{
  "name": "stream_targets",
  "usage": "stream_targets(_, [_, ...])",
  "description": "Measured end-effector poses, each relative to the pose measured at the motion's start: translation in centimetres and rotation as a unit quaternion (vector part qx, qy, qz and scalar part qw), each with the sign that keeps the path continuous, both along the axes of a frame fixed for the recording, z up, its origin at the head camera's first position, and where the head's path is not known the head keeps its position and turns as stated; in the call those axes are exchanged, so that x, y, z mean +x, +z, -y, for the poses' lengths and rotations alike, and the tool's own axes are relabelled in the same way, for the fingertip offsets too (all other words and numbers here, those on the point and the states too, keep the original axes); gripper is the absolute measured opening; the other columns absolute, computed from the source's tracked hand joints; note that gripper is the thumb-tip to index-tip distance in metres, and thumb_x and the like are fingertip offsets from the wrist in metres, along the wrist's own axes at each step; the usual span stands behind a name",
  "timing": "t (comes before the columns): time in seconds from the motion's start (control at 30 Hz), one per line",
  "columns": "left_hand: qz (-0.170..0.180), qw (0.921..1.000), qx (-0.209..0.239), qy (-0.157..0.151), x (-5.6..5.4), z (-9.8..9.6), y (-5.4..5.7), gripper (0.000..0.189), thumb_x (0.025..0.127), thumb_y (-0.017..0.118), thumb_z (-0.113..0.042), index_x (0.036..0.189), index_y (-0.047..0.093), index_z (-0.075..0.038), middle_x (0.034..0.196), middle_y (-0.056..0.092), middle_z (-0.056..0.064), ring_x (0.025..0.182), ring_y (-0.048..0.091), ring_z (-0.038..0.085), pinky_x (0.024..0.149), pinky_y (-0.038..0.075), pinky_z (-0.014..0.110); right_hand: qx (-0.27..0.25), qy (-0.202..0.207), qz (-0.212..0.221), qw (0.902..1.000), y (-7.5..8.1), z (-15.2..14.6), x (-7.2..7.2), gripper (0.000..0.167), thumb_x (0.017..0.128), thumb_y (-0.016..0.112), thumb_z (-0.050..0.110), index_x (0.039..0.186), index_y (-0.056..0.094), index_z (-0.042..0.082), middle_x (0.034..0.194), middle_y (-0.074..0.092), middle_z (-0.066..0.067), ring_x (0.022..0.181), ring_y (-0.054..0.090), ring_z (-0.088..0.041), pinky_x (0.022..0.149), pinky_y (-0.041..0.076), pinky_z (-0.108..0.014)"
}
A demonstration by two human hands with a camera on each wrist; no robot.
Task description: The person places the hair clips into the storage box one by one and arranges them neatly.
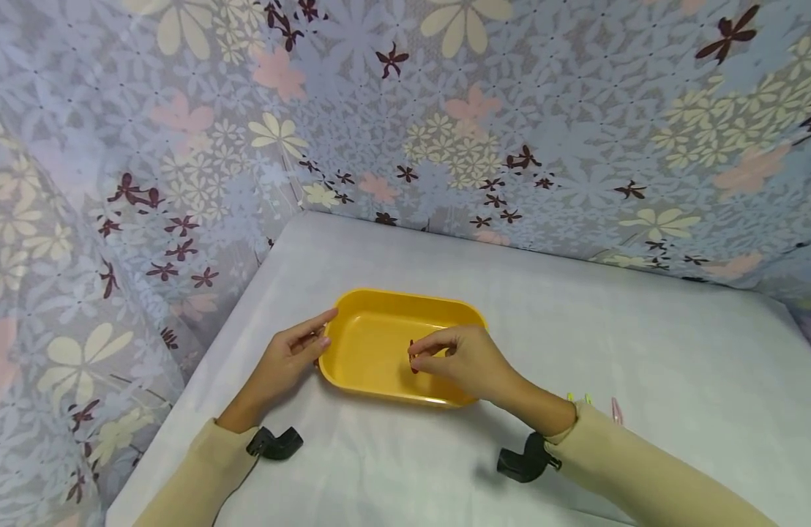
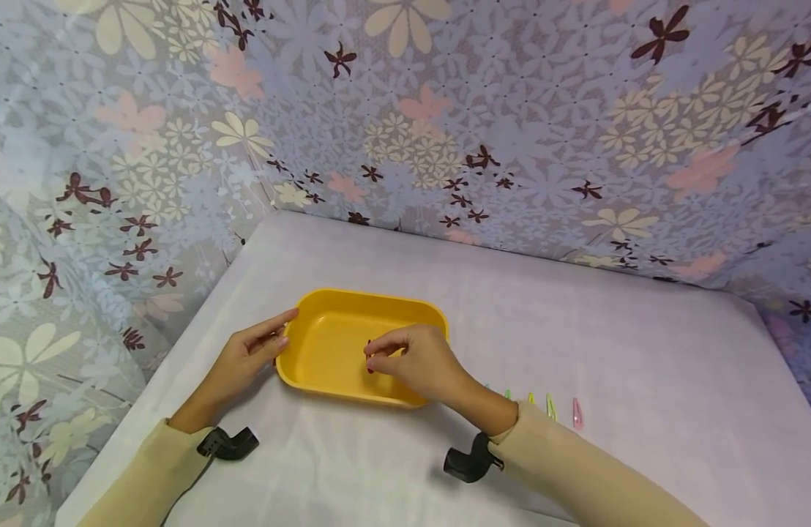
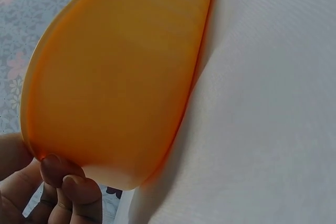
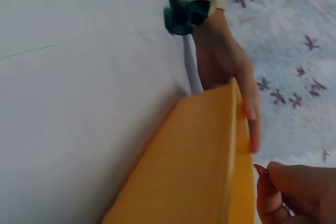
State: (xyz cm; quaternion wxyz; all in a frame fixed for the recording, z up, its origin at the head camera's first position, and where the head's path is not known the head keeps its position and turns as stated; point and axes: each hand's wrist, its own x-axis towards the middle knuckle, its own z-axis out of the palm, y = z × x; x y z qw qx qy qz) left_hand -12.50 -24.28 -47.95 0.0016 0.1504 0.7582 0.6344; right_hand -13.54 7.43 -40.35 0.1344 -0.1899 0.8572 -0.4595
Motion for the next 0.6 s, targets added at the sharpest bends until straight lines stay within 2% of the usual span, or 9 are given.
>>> stream_targets(0.17, [0.003,1.0000,0.007,0.002,0.1,0.0,-0.1,0.046,0.102,0.063,-0.008,0.147,0.055,-0.002,0.104,0.057,0.014,0.077,0.055,0.011,0.066,0.053,0.018,0.028,0.015,-0.013,0.9994,-0.6,2.6,-0.7,0.010,0.085,0.085,0.023,0.094,0.083,0.018,0.079,0.072,0.013,0.076,0.061,-0.015,0.059,0.044,-0.024])
stream_targets(0.33, [0.014,0.9999,0.005,0.005,0.0,-0.1,-0.2,0.046,0.103,0.063,-0.011,0.147,0.054,-0.003,0.107,0.058,0.015,0.082,0.055,0.011,0.070,0.053,0.017,0.013,0.032,0.011,0.9994,-1.5,5.1,-1.5,0.008,0.085,0.085,0.018,0.092,0.082,0.014,0.076,0.072,0.010,0.075,0.064,-0.012,0.062,0.046,-0.023])
stream_targets(0.47, [0.016,0.9999,0.000,0.003,0.0,0.0,-0.2,0.047,0.104,0.062,-0.013,0.149,0.053,-0.004,0.128,0.060,0.017,0.097,0.057,0.013,0.080,0.053,0.016,0.004,0.028,0.031,0.9991,-2.5,7.3,-2.3,0.005,0.086,0.084,0.016,0.089,0.081,0.014,0.076,0.072,0.009,0.073,0.064,-0.012,0.063,0.048,-0.022])
stream_targets(0.6, [0.010,0.9995,0.024,-0.019,-0.2,0.0,-0.1,0.050,0.103,0.062,-0.008,0.151,0.049,-0.001,0.152,0.049,0.019,0.121,0.057,0.021,0.095,0.052,0.020,0.006,0.012,0.032,0.9994,-3.2,9.1,-3.1,0.004,0.086,0.084,0.016,0.088,0.081,0.015,0.075,0.072,0.009,0.072,0.063,-0.012,0.061,0.047,-0.021])
